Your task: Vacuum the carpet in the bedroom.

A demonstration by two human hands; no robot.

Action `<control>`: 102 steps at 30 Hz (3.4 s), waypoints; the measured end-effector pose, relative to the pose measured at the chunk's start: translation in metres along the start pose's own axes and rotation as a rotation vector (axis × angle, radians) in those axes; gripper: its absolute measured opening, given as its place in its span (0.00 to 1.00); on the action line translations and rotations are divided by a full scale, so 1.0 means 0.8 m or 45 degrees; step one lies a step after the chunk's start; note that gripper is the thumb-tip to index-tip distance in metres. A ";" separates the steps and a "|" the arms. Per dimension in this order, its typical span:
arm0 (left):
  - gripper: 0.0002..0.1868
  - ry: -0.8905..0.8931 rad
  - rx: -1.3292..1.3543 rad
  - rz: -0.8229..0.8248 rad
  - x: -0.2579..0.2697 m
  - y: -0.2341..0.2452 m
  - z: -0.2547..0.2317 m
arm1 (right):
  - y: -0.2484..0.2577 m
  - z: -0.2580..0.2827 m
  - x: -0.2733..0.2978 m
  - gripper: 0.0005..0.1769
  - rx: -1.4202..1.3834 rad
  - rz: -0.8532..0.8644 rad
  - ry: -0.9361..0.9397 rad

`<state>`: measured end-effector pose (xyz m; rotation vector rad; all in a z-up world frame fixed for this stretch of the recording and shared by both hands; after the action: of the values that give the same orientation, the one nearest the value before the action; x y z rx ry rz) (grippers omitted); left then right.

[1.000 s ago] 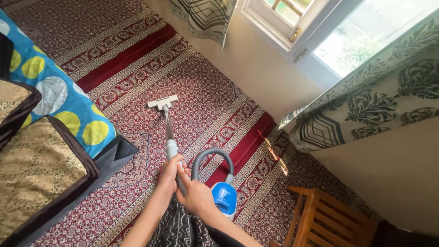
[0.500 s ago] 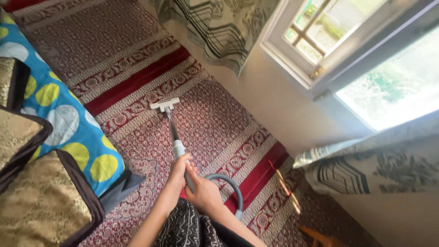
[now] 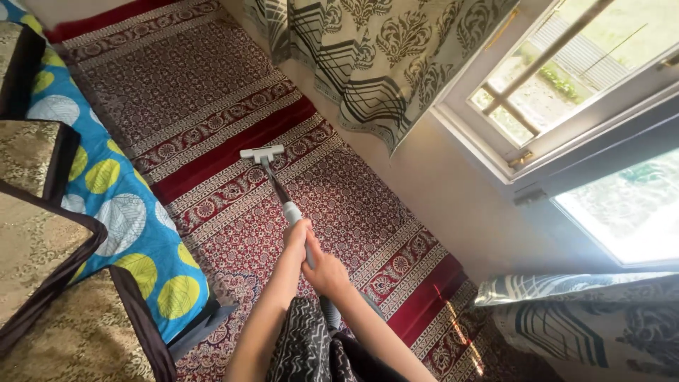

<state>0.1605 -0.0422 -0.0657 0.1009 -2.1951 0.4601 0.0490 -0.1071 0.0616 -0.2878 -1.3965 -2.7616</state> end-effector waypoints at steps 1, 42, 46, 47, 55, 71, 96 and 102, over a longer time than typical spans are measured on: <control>0.07 0.007 0.015 0.030 0.001 0.001 0.008 | 0.004 0.002 0.009 0.47 0.004 0.000 0.002; 0.08 -0.004 0.697 0.022 0.215 0.214 0.255 | -0.067 0.058 0.314 0.50 0.189 0.252 0.410; 0.10 -0.089 0.741 0.053 0.122 0.223 0.169 | -0.075 0.088 0.202 0.51 0.263 0.367 0.381; 0.10 -0.084 0.744 0.051 0.100 0.227 0.148 | -0.076 0.101 0.177 0.51 0.264 0.373 0.378; 0.10 -0.024 0.708 0.041 0.020 0.254 0.049 | -0.104 0.136 0.072 0.52 0.129 0.270 0.410; 0.10 0.039 0.633 -0.067 0.292 0.202 0.244 | -0.039 0.061 0.354 0.59 0.119 0.425 0.217; 0.10 0.297 0.601 0.253 0.228 0.187 0.339 | -0.022 -0.001 0.352 0.53 0.171 0.434 0.415; 0.08 0.054 0.712 0.033 0.115 0.244 0.156 | -0.070 0.094 0.181 0.51 0.226 0.411 0.454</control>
<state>-0.0353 0.1019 -0.1204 0.3594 -1.9718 1.0694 -0.0885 -0.0061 0.0867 -0.0080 -1.3508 -2.2748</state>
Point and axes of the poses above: each hand's wrist, its own x-axis away from the middle knuckle, its own y-axis out of the back of the hand, z = x × y, the point moved 5 cm from there along -x, towards the middle knuckle, and after that the axes turned 4 degrees about y, right-handed, at the moved point
